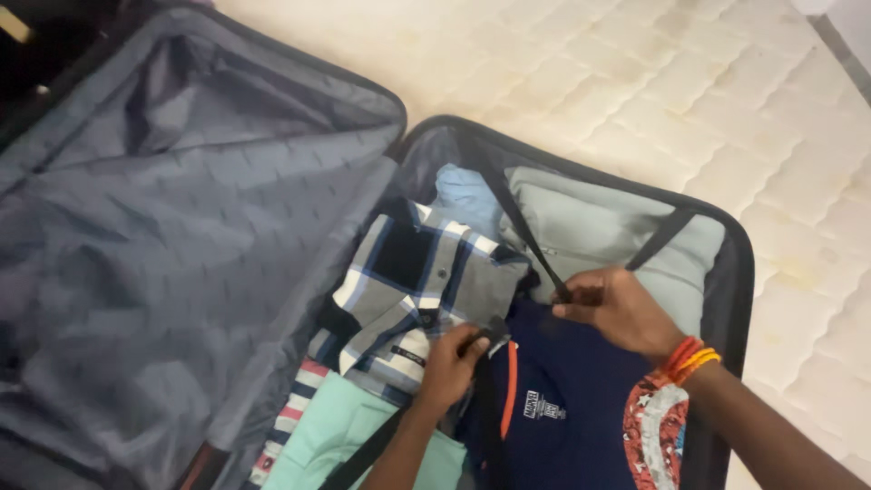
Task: The person places folded clothes into an open suitcase on a bed, arranging them neatly. The person then closes the suitcase and fastens the latches.
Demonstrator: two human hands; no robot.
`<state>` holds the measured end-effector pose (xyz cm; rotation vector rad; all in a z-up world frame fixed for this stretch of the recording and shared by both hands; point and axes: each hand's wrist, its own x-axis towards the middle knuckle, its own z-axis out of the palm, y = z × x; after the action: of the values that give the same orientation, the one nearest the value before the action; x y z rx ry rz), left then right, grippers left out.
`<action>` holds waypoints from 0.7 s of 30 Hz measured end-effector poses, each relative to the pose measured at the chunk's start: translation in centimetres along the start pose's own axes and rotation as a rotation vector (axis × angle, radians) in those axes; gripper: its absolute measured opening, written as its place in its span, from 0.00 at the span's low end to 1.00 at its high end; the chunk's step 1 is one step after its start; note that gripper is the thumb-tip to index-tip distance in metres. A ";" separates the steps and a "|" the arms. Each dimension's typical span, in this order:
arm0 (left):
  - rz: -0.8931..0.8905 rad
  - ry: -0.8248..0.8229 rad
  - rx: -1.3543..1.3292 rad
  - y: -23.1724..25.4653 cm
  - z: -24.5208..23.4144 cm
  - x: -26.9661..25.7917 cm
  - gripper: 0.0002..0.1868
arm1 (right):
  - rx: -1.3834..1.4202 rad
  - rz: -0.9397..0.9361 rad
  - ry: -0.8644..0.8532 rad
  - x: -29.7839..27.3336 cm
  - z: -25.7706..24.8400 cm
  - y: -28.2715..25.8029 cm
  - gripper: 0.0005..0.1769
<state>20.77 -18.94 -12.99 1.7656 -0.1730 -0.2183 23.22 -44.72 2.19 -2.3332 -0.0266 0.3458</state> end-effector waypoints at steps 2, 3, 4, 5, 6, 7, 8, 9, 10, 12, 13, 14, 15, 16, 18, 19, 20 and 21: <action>0.050 -0.064 -0.021 1.5 0.0 -1.5 0.09 | 0.229 0.061 -0.049 -0.4 -0.7 -1.3 0.09; 0.024 -0.072 -0.023 2.3 0.1 -2.5 0.09 | 0.344 0.097 -0.075 -0.6 -0.9 -1.7 0.09; 0.004 -0.081 -0.021 3.1 0.2 -3.2 0.09 | 0.358 0.072 -0.090 -0.6 -1.1 -2.1 0.10; -0.017 -0.091 -0.020 3.9 0.2 -3.8 0.08 | 0.372 0.048 -0.105 -0.5 -1.3 -2.4 0.10; -0.029 -0.097 -0.079 4.8 0.5 -4.2 0.08 | 0.385 0.025 -0.123 -0.6 -1.3 -2.8 0.10; -0.042 -0.104 -0.139 5.6 0.8 -4.6 0.08 | 0.459 0.008 -0.131 -0.8 -1.2 -3.1 0.11; -0.055 -0.112 -0.199 6.5 1.1 -5.1 0.08 | 0.533 -0.008 -0.139 -1.1 -1.1 -3.5 0.11; -0.055 -0.112 -0.185 7.3 1.3 -5.5 0.08 | 0.607 -0.024 -0.146 -1.5 -1.0 -3.9 0.12; -0.053 -0.111 -0.171 8.1 1.5 -5.8 0.09 | 0.644 -0.015 -0.133 -2.1 -0.8 -4.3 0.12; -0.057 -0.098 -0.204 9.5 1.8 -6.5 0.09 | 0.715 0.005 -0.105 -3.2 -0.5 -4.9 0.14; -0.064 -0.085 -0.253 10.2 1.9 -6.8 0.09 | 0.728 0.032 -0.105 -3.7 -0.2 -5.0 0.13; -0.070 -0.074 -0.300 10.7 2.0 -7.1 0.09 | 0.742 0.059 -0.104 -4.1 0.4 -5.1 0.11; -0.111 -0.076 -0.312 11.2 2.0 -7.5 0.09 | 0.757 0.086 -0.104 -4.5 0.9 -5.0 0.10; -0.151 -0.078 -0.326 11.8 2.1 -7.7 0.09 | 0.742 0.105 -0.089 -4.8 1.1 -4.8 0.11; -0.168 -0.068 -0.322 12.5 2.1 -8.0 0.08 | 0.713 0.148 -0.063 -5.5 1.7 -4.2 0.11; -0.146 -0.057 -0.305 12.7 2.1 -8.0 0.08 | 0.758 0.143 -0.092 -5.8 2.0 -3.9 0.12; -0.122 -0.045 -0.289 12.8 2.2 -8.0 0.08 | 0.801 0.136 -0.122 -6.0 2.2 -3.6 0.12; -0.119 -0.058 -0.317 12.9 2.5 -8.2 0.08 | 0.844 0.130 -0.151 -6.0 2.2 -3.3 0.13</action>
<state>12.24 -21.96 -0.38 1.4564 -0.0697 -0.3631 17.14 -41.61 4.49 -1.4738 0.1678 0.4837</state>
